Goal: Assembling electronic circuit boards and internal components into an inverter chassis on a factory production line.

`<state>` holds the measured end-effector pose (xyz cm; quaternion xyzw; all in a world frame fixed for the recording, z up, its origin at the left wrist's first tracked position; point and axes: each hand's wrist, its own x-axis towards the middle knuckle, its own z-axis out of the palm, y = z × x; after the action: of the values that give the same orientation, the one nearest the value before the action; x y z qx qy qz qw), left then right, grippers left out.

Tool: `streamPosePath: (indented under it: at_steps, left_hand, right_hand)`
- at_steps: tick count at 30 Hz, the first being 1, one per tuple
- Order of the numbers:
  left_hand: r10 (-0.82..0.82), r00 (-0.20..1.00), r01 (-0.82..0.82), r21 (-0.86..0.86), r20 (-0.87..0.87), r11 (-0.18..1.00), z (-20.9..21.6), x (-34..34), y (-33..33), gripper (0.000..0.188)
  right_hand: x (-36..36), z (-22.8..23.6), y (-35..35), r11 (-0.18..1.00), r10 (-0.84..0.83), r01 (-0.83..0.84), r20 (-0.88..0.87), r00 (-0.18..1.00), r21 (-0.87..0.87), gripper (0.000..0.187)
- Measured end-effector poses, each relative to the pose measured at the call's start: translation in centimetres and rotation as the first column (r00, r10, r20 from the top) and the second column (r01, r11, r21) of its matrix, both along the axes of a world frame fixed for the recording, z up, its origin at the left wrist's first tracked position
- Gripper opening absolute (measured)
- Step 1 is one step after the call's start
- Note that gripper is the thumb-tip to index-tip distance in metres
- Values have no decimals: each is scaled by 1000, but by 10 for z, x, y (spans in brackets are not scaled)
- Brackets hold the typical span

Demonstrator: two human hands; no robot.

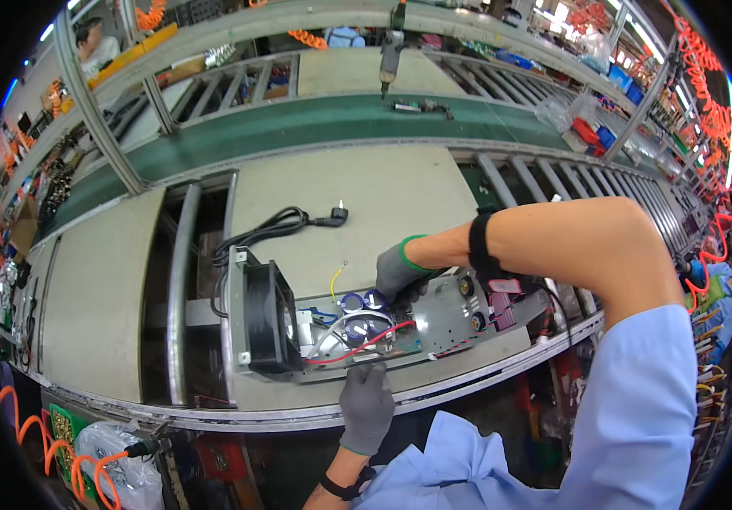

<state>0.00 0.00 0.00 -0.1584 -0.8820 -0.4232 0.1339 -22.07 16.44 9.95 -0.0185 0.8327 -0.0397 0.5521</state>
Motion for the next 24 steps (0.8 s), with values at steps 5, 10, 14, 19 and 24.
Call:
streamPosePath:
  at_steps: [5, 10, 14, 19, 24]
  left_hand:
    - [-6, 989, 16, 63, -150, 998, 3, 5, -4, 20]
    - [58, 951, -33, 86, -304, 996, 30, 8, -11, 22]
    - [15, 920, -40, -56, -391, 998, 69, -14, -20, 21]
    - [-113, 901, 44, -170, -418, 984, 101, -52, -2, 21]
    - [-218, 953, 137, -343, -211, 929, 97, -95, 25, 23]
  right_hand:
    - [12, 74, -30, 812, 574, -532, -493, 654, 239, 37]
    - [67, 191, -37, 839, 300, -537, -899, 318, 90, 24]
    - [166, 195, -16, 699, 176, -715, -970, 169, 2, 27]
    - [270, 123, 10, 692, 439, -679, -604, 666, -245, 35]
    - [295, 32, 48, 839, 290, -469, -502, 815, -275, 37]
